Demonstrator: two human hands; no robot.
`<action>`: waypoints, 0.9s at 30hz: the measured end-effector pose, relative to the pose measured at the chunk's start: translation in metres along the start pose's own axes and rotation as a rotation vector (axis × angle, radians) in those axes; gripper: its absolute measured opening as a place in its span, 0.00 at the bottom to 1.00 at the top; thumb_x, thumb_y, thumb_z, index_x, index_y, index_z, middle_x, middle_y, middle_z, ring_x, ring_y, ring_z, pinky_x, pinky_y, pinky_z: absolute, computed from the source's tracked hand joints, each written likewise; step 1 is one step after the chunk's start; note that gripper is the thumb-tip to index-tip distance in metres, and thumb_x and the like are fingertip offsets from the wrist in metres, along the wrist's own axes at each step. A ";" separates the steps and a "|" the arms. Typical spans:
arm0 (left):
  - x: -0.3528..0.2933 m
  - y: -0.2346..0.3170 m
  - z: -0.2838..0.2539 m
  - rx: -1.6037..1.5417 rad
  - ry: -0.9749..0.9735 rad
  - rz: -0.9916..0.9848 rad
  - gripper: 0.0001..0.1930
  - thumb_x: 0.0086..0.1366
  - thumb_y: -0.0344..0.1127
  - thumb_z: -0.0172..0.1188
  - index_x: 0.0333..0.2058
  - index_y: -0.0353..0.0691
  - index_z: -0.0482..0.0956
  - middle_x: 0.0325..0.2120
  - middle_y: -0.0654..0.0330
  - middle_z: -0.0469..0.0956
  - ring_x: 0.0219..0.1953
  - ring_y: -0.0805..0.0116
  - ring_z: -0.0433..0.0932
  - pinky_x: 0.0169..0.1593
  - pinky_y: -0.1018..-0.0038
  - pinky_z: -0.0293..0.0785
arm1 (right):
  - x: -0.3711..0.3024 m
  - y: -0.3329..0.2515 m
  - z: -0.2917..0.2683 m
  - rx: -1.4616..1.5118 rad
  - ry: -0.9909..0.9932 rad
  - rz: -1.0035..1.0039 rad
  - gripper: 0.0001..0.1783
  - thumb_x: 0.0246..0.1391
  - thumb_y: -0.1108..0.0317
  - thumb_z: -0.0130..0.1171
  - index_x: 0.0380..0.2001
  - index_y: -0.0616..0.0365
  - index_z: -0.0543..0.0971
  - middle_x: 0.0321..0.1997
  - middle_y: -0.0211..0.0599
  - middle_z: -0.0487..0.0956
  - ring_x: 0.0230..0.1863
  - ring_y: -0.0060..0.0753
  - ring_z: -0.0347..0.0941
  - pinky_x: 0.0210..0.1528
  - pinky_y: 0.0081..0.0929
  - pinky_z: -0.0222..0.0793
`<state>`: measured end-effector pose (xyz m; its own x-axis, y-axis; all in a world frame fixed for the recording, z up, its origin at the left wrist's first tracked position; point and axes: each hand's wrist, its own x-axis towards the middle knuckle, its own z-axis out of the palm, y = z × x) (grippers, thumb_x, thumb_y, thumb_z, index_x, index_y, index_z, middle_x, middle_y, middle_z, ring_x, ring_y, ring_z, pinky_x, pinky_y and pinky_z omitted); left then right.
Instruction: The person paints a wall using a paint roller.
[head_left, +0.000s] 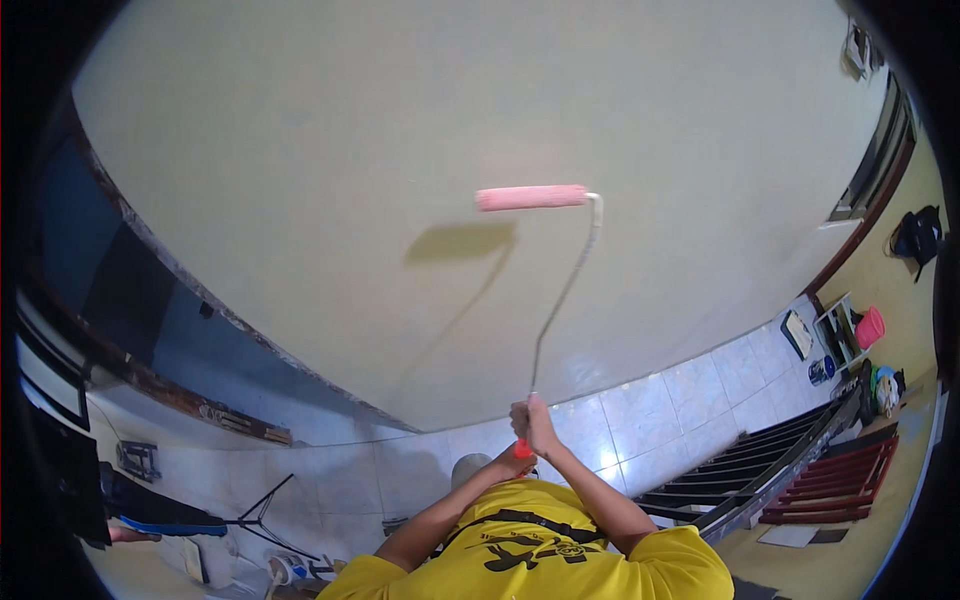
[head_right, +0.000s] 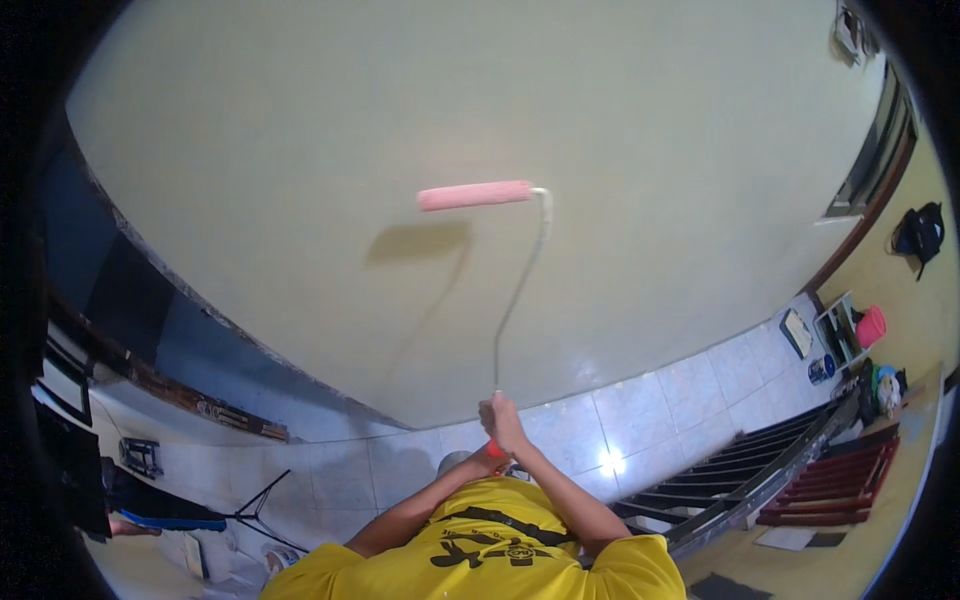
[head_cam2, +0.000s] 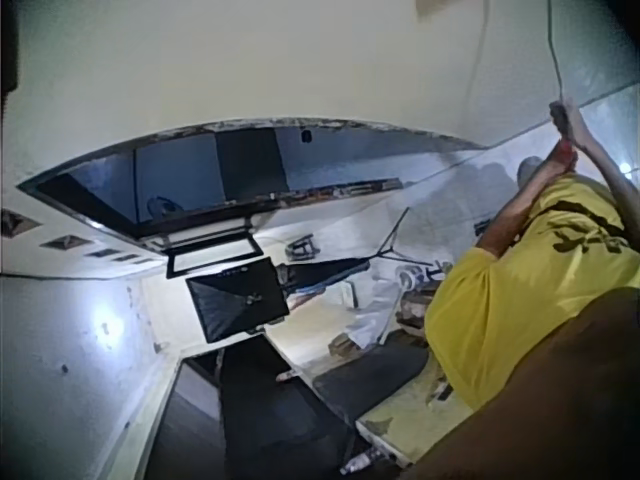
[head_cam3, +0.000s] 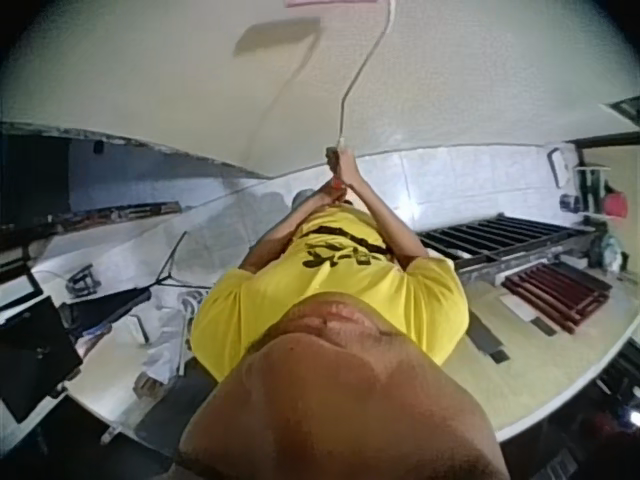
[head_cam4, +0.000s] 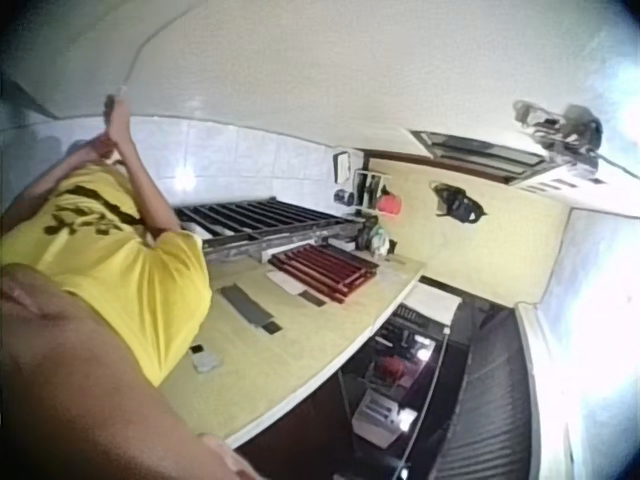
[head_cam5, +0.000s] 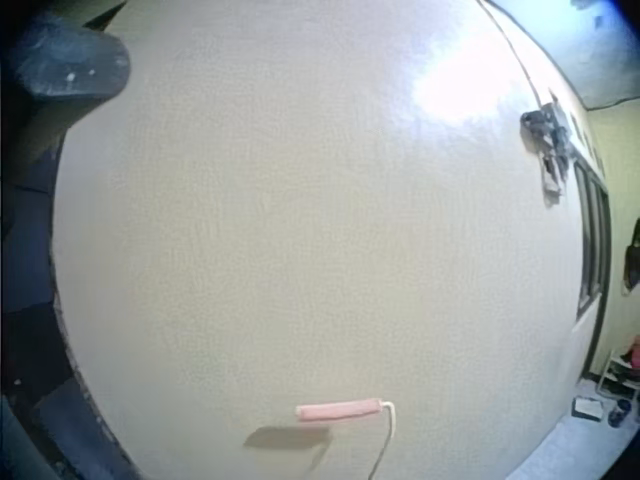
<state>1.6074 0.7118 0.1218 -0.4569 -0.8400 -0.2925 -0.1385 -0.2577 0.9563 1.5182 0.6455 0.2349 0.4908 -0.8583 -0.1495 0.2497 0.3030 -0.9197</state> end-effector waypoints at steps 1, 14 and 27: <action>0.003 0.004 0.003 0.002 -0.008 -0.002 0.08 0.55 0.32 0.53 0.20 0.44 0.65 0.11 0.69 0.62 0.14 0.78 0.60 0.19 0.77 0.55 | -0.004 -0.004 -0.004 0.003 0.008 -0.002 0.36 0.54 0.28 0.32 0.10 0.46 0.53 0.11 0.17 0.48 0.11 0.14 0.43 0.12 0.19 0.36; 0.050 0.004 0.024 -0.271 -0.208 -0.079 0.06 0.54 0.34 0.52 0.21 0.41 0.67 0.14 0.62 0.69 0.17 0.70 0.72 0.24 0.73 0.72 | 0.001 -0.017 -0.043 -0.115 0.173 0.002 0.36 0.53 0.27 0.28 0.08 0.45 0.51 0.09 0.16 0.47 0.09 0.14 0.42 0.11 0.18 0.35; 0.128 0.089 -0.043 -0.054 0.125 0.150 0.13 0.56 0.41 0.50 0.19 0.39 0.70 0.13 0.62 0.71 0.17 0.72 0.71 0.24 0.74 0.67 | 0.074 -0.120 -0.040 -0.237 0.108 -0.277 0.37 0.56 0.30 0.24 0.08 0.49 0.54 0.08 0.18 0.49 0.10 0.15 0.44 0.13 0.19 0.37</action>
<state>1.5747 0.5611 0.1700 -0.3553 -0.9229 -0.1483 -0.0280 -0.1481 0.9886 1.4910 0.5284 0.3194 0.3378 -0.9368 0.0906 0.1542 -0.0399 -0.9872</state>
